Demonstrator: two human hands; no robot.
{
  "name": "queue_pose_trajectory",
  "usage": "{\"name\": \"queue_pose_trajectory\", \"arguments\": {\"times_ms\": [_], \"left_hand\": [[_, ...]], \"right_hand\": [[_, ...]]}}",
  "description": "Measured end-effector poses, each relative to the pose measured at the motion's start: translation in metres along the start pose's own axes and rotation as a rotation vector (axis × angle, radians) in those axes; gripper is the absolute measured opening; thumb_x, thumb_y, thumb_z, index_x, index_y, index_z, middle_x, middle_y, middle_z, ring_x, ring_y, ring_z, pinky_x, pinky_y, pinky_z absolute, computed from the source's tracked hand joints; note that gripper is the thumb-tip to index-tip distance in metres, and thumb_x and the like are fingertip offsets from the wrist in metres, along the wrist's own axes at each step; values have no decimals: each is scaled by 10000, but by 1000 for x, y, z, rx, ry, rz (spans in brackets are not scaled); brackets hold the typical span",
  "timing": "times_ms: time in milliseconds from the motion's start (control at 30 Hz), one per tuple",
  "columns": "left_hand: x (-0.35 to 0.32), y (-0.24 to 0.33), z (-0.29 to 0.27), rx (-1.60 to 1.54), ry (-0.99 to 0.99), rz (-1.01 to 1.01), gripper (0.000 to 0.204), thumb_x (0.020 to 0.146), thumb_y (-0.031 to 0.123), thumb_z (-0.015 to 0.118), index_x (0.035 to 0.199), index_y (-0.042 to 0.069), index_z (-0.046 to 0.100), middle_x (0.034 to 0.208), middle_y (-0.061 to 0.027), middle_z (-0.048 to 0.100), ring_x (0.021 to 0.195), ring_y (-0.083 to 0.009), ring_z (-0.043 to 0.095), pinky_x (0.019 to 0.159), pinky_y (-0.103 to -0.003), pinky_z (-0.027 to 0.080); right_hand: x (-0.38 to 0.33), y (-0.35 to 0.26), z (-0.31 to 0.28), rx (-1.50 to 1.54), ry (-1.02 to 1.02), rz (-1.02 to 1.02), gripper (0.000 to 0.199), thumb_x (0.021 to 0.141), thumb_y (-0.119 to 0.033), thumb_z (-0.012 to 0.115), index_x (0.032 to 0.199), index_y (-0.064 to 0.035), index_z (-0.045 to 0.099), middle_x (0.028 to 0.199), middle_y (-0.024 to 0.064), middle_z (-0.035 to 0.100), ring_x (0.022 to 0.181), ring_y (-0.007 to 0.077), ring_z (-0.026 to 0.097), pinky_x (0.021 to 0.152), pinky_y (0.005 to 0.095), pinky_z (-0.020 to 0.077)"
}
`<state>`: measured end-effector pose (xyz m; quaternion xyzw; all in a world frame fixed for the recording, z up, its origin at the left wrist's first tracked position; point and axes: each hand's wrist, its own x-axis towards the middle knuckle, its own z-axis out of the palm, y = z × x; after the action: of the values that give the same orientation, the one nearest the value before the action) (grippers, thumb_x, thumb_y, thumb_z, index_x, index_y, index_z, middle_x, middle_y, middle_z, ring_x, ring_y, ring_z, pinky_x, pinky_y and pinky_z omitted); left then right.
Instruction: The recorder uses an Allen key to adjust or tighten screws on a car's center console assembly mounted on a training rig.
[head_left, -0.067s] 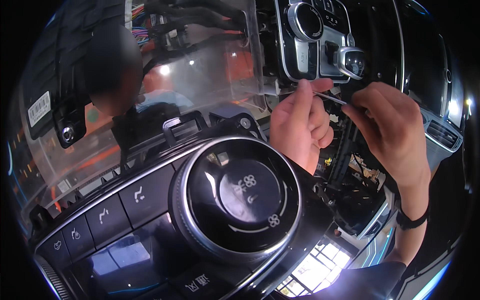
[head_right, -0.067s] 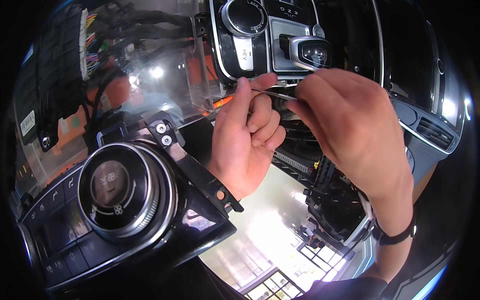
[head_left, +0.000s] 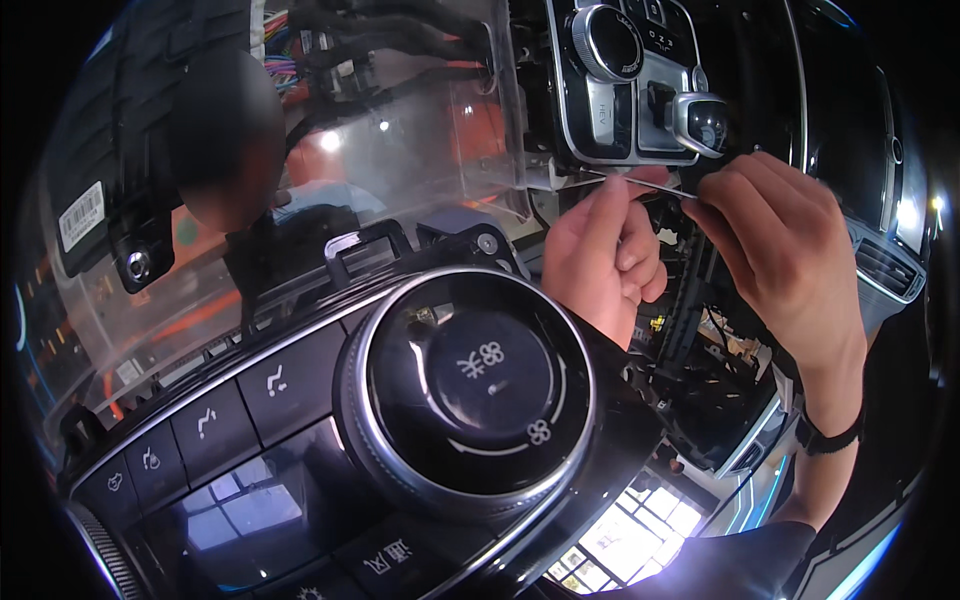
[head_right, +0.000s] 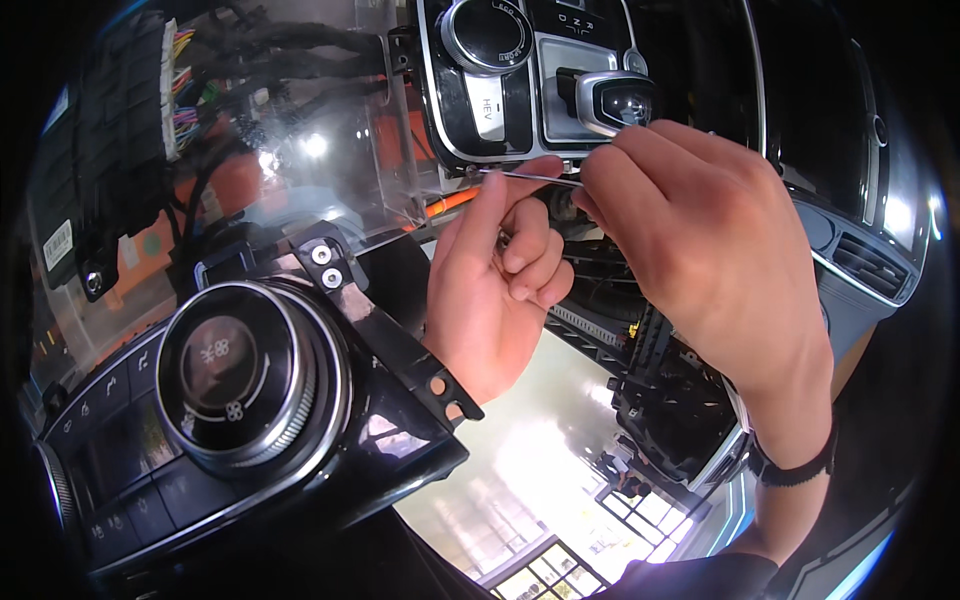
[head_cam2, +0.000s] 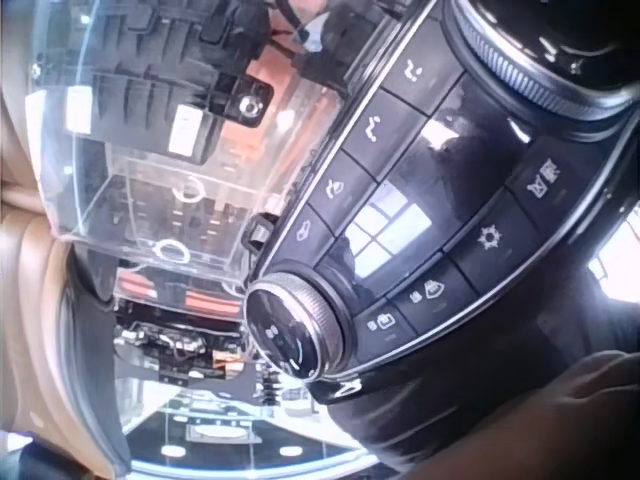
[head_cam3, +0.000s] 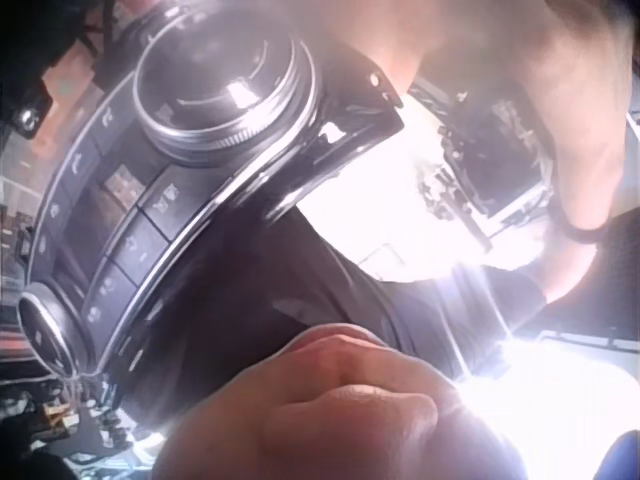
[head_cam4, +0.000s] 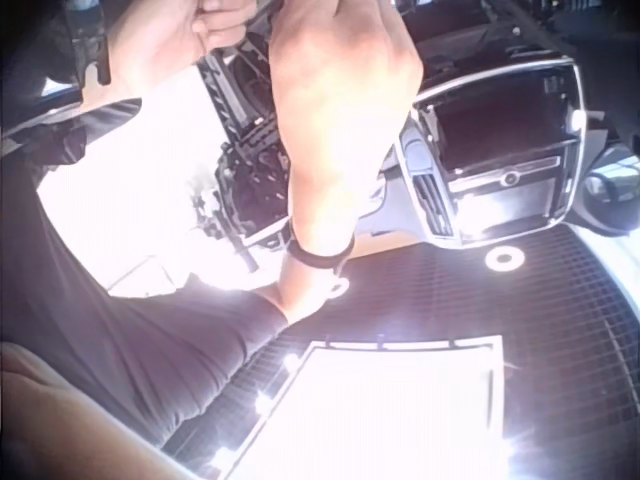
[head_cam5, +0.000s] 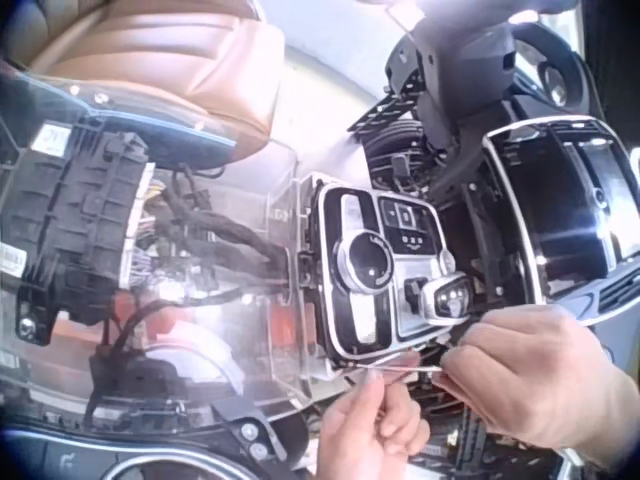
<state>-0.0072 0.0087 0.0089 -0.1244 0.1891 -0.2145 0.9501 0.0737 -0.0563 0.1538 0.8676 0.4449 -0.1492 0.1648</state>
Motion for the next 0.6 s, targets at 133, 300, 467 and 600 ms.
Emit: {"name": "queue_pose_trajectory", "arguments": {"times_ms": [133,300,467,600], "left_hand": [[0,0,-3,-141,79,11,396,1049,313,372,1221,20,575,749,3,402,648,-129,394,671,-306,360],[2,-3,-2,-230,178,97,409,1045,316,359,1144,1,601,907,-80,599,835,-238,616,799,-375,494],[-1,1,-8,-265,71,99,449,1054,321,350,1209,-45,560,1093,-169,630,1060,-289,633,925,-408,498],[-4,12,-13,-195,-128,42,356,1060,320,371,1156,61,595,1214,-54,623,1196,-227,575,1065,-428,426]], "right_hand": [[5,1,1,-163,-36,-31,197,733,-37,747,867,-4,606,744,84,517,673,271,563,560,375,440],[7,-4,5,-144,38,-54,207,646,-87,695,814,-11,601,737,70,490,682,253,534,569,357,437],[6,-14,9,-152,112,-55,212,600,-124,645,770,-12,587,731,60,485,669,240,522,551,349,426],[6,-18,12,-118,158,-40,211,587,-136,630,744,-10,566,724,65,475,659,242,512,542,353,419]]}}
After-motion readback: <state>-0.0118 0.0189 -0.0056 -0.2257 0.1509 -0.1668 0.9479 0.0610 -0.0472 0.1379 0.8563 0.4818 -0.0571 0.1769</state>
